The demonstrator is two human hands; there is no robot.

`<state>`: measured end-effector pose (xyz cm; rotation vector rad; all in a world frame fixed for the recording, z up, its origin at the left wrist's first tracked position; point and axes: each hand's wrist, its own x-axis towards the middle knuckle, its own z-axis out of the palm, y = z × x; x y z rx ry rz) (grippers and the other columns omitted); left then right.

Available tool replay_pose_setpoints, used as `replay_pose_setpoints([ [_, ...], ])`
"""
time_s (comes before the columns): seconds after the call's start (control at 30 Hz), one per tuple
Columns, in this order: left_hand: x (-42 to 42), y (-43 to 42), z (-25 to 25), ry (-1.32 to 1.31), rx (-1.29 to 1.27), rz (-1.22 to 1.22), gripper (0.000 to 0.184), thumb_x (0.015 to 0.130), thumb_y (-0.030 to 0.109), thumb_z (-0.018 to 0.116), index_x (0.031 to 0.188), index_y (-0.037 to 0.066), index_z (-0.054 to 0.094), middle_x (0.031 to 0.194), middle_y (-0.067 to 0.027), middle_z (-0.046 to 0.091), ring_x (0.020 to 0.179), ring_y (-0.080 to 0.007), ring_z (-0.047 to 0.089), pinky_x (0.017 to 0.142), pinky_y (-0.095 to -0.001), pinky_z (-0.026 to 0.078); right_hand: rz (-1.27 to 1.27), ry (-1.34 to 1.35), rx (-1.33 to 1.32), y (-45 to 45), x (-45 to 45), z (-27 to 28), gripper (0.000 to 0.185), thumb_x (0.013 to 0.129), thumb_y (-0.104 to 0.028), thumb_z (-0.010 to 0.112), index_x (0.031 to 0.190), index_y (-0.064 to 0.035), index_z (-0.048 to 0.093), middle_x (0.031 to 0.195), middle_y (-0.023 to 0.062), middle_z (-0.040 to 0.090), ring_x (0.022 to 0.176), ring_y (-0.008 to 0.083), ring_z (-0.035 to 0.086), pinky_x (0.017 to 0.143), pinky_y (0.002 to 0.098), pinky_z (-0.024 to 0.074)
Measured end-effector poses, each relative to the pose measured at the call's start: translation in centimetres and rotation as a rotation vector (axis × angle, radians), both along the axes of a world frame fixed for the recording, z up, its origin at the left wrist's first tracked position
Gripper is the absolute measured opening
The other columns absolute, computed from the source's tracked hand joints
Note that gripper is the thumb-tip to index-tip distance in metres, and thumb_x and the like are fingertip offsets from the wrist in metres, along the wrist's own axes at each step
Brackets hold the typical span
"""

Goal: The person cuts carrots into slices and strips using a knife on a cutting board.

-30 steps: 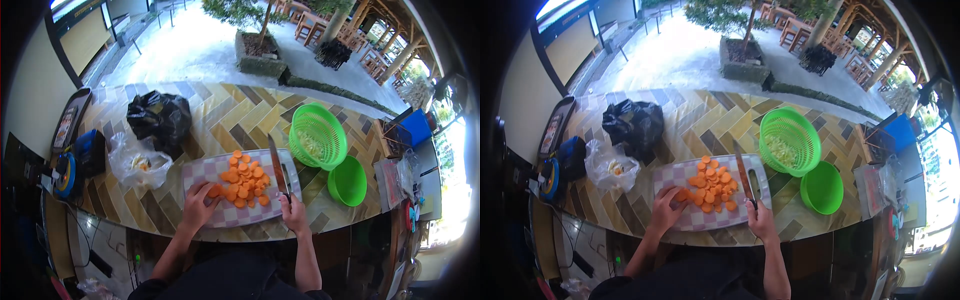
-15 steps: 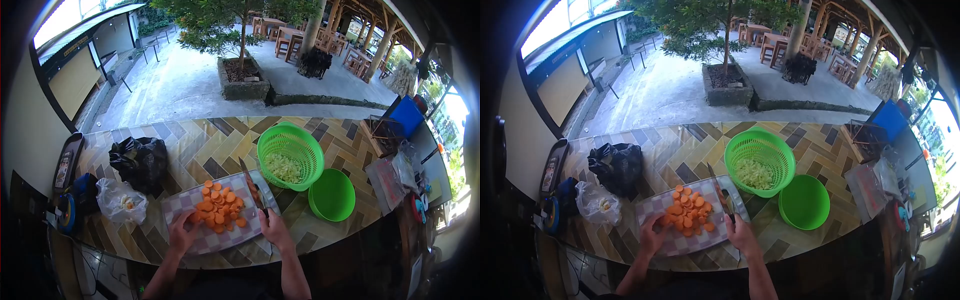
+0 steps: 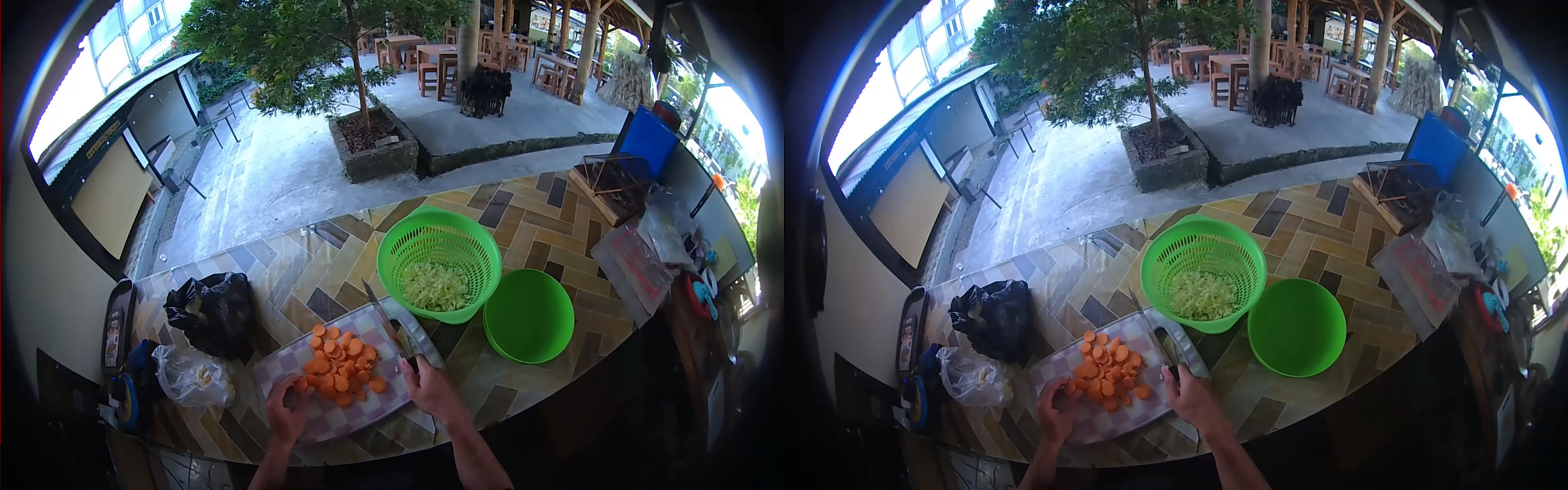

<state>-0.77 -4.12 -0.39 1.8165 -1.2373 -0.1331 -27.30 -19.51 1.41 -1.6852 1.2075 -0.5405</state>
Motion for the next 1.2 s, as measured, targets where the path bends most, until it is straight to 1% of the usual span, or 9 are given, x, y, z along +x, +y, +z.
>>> replay_pose_setpoints([
  [0.23,0.0,0.1,0.0,0.085,-0.082,-0.049,0.037,0.086,0.006,0.084,0.121,0.004,0.073,0.121,-0.0152,0.075,0.112,-0.0305,0.072,0.092,-0.0380,0.058,0.023,0.005,-0.022,0.2,-0.4,0.3,0.045,0.110,-0.043,0.053,0.103,0.0003,0.061,0.083,0.0256,0.070,0.081,0.0441,0.071,0.072,0.0487,0.0540],
  [0.33,-1.3,1.4,2.3,0.065,0.009,-0.105,0.039,0.084,0.007,0.085,0.121,0.006,0.073,0.120,-0.0129,0.074,0.107,-0.0318,0.072,0.090,-0.0391,0.058,0.050,-0.025,-0.021,0.0,-0.5,-0.1,0.045,0.110,-0.044,0.054,0.102,-0.0001,0.061,0.075,0.0187,0.066,0.068,0.0332,0.067,0.067,0.0448,0.0519],
  [0.37,-1.8,2.0,2.9,0.076,0.055,-0.129,0.040,0.083,0.008,0.086,0.121,0.007,0.073,0.119,-0.0120,0.075,0.106,-0.0321,0.071,0.089,-0.0396,0.058,0.050,-0.025,0.038,0.1,-0.5,0.4,0.043,0.110,-0.041,0.056,0.099,0.0005,0.058,0.070,0.0119,0.057,0.063,0.0187,0.054,0.062,0.0387,0.0465],
  [0.47,-2.2,3.0,2.6,-0.045,0.049,-0.192,0.042,0.082,0.011,0.087,0.122,0.009,0.073,0.116,-0.0095,0.074,0.106,-0.0324,0.069,0.092,-0.0416,0.056,0.040,0.002,0.028,0.6,-0.2,1.8,0.042,0.110,-0.040,0.057,0.097,0.0001,0.058,0.067,0.0085,0.054,0.060,0.0147,0.050,0.058,0.0368,0.0440],
  [0.57,-2.5,3.5,1.9,-0.026,0.084,-0.159,0.040,0.081,0.013,0.086,0.120,0.008,0.074,0.115,-0.0089,0.074,0.109,-0.0325,0.067,0.098,-0.0430,0.053,0.010,0.022,0.020,1.4,0.1,2.2,0.039,0.110,-0.038,0.058,0.101,-0.0001,0.060,0.066,0.0070,0.054,0.058,0.0121,0.050,0.056,0.0351,0.0430],
  [0.67,-2.5,3.5,1.9,-0.003,0.109,-0.133,0.038,0.082,0.013,0.085,0.118,0.008,0.075,0.117,-0.0098,0.074,0.109,-0.0335,0.067,0.099,-0.0436,0.053,-0.002,0.036,-0.028,2.5,0.0,2.9,0.035,0.109,-0.035,0.059,0.117,-0.0024,0.067,0.064,0.0071,0.058,0.061,0.0137,0.061,0.060,0.0342,0.0483],
  [0.97,-2.6,4.1,2.5,0.042,0.166,-0.086,0.037,0.083,0.009,0.082,0.119,0.008,0.075,0.121,-0.0099,0.073,0.114,-0.0341,0.065,0.100,-0.0449,0.051,0.104,-0.146,0.157,6.2,-1.8,3.0,0.037,0.107,-0.026,0.064,0.134,-0.0014,0.063,0.068,0.0009,0.061,0.058,0.0065,0.057,0.056,0.0268,0.0456],
  [1.07,-3.1,4.2,2.2,-0.132,0.179,-0.026,0.039,0.082,0.011,0.083,0.121,0.009,0.073,0.121,-0.0091,0.072,0.117,-0.0341,0.063,0.103,-0.0459,0.047,0.177,0.048,0.257,6.8,-2.0,5.6,0.040,0.106,-0.028,0.066,0.135,-0.0006,0.062,0.069,0.0017,0.062,0.056,0.0069,0.055,0.055,0.0274,0.0449],
  [1.2,-3.4,4.5,1.8,-0.133,0.248,0.045,0.040,0.084,0.019,0.084,0.122,0.010,0.073,0.128,-0.0055,0.068,0.125,-0.0321,0.057,0.106,-0.0460,0.041,0.184,0.066,0.249,7.9,-1.3,7.9,0.053,0.106,-0.028,0.064,0.152,-0.0062,0.048,0.081,0.0128,0.072,0.050,0.0157,0.055,0.052,0.0373,0.0436],
])
